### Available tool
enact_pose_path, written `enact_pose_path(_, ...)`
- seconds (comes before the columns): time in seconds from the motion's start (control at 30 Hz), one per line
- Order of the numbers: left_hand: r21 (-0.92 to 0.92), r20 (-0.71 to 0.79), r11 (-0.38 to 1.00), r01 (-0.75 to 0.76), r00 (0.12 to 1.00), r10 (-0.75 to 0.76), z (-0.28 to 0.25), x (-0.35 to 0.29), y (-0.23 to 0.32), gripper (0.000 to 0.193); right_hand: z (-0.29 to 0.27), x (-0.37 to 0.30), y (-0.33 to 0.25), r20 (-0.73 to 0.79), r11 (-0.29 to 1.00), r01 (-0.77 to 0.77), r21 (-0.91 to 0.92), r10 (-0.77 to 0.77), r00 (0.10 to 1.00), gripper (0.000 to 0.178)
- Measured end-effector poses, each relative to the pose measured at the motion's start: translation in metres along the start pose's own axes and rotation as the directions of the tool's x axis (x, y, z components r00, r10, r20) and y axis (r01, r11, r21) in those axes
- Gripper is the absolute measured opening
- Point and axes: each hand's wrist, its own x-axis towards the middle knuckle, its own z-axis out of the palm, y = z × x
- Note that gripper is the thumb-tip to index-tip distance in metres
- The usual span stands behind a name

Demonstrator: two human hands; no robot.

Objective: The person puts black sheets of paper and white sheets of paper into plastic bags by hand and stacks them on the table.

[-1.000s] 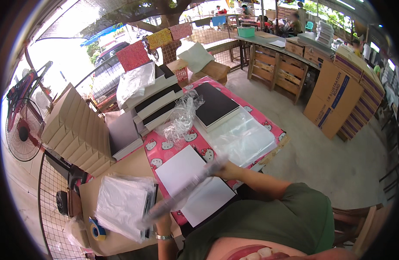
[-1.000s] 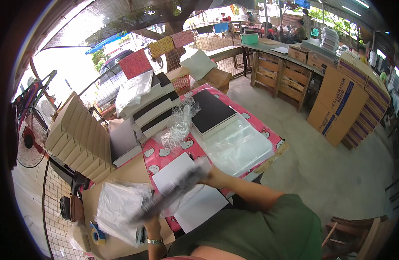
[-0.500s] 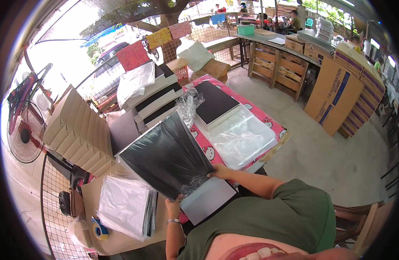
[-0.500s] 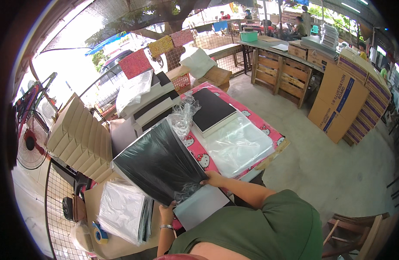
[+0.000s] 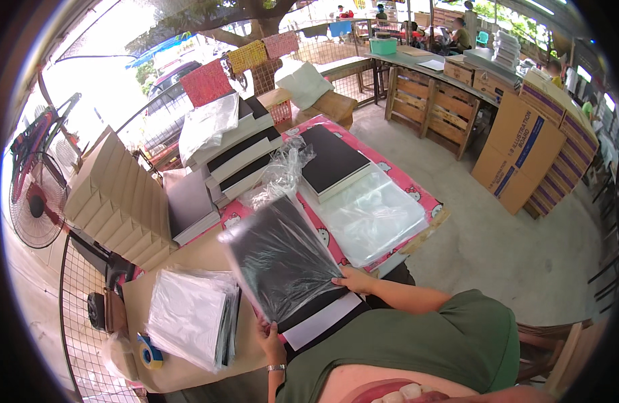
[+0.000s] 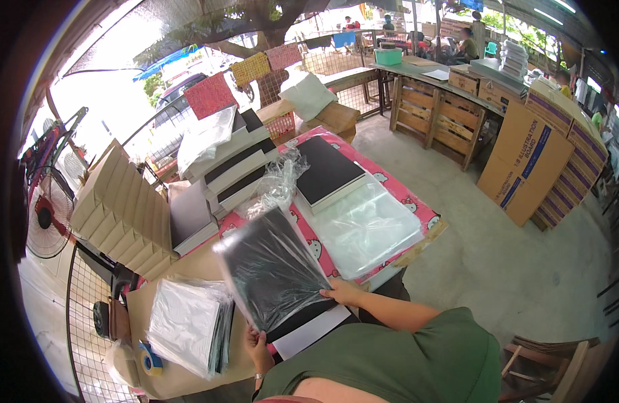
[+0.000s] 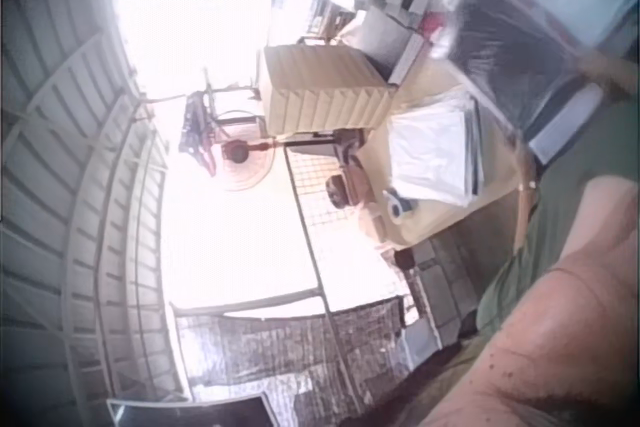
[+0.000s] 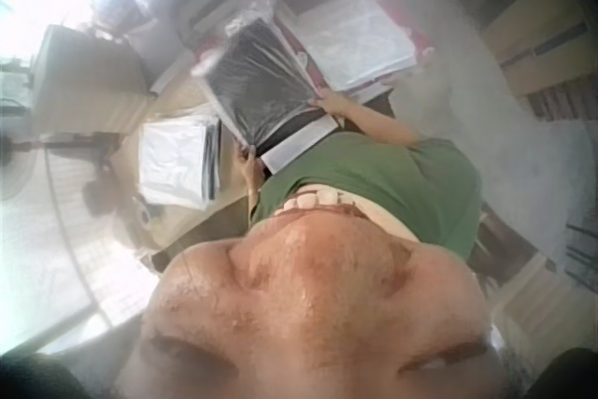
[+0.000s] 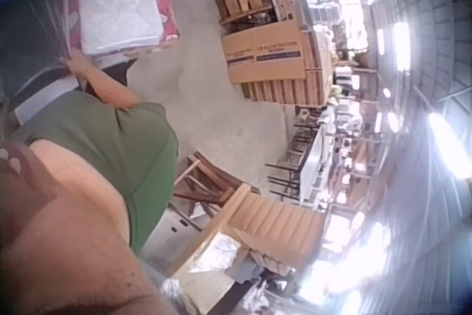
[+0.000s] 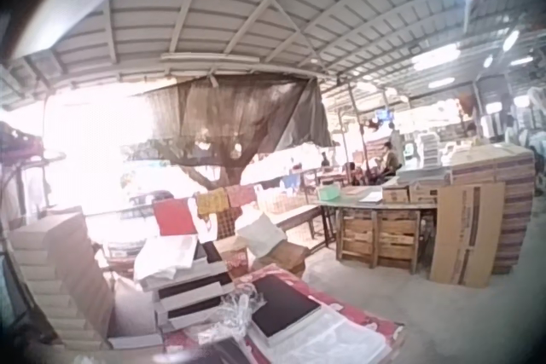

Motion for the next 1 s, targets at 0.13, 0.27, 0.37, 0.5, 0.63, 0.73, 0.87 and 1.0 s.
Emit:
enact_pose_path(0.13,0.117,0.060,0.984,0.136,0.988,-0.143,-0.009,-0.015,0.002,0.035,0.000,-0.017,-0.001,0.163,0.857,-0.224,0.463,0.166,0.973,0.039)
enact_pose_path(0.27,0.130,-0.059,0.972,0.196,0.980,-0.190,0.001,-0.013,0.006,0.034,-0.015,-0.023,-0.029,0.300,0.687,-0.377,0.621,0.236,0.924,0.036)
enact_pose_path(0.37,0.369,-0.046,0.914,0.167,0.986,-0.161,0.007,0.003,0.008,0.031,-0.019,-0.024,-0.032,0.310,0.688,-0.371,0.624,0.218,0.926,0.035)
enact_pose_path(0.5,0.603,-0.096,0.796,-0.045,0.987,0.129,-0.003,0.028,-0.033,0.018,-0.016,-0.022,-0.027,0.334,0.683,-0.378,0.625,0.204,0.920,0.035)
enact_pose_path(0.63,0.650,-0.149,0.759,0.026,0.984,0.094,0.009,0.030,-0.024,0.029,-0.015,-0.018,-0.012,0.363,0.656,-0.406,0.636,0.210,0.908,0.036)
enact_pose_path(0.73,0.660,-0.168,0.750,0.031,0.980,0.108,-0.006,0.030,-0.026,0.025,-0.011,-0.013,-0.008,0.364,0.665,-0.425,0.614,0.239,0.900,0.035)
enact_pose_path(0.87,0.784,-0.085,0.619,-0.048,0.979,0.184,-0.010,0.011,-0.001,0.015,-0.012,-0.018,-0.012,0.342,0.664,-0.404,0.629,0.230,0.911,0.031)
enact_pose_path(1.0,0.812,-0.023,0.573,-0.112,0.975,0.223,-0.014,-0.007,0.003,0.011,-0.017,-0.021,-0.020,0.360,0.648,-0.418,0.637,0.229,0.904,0.028)
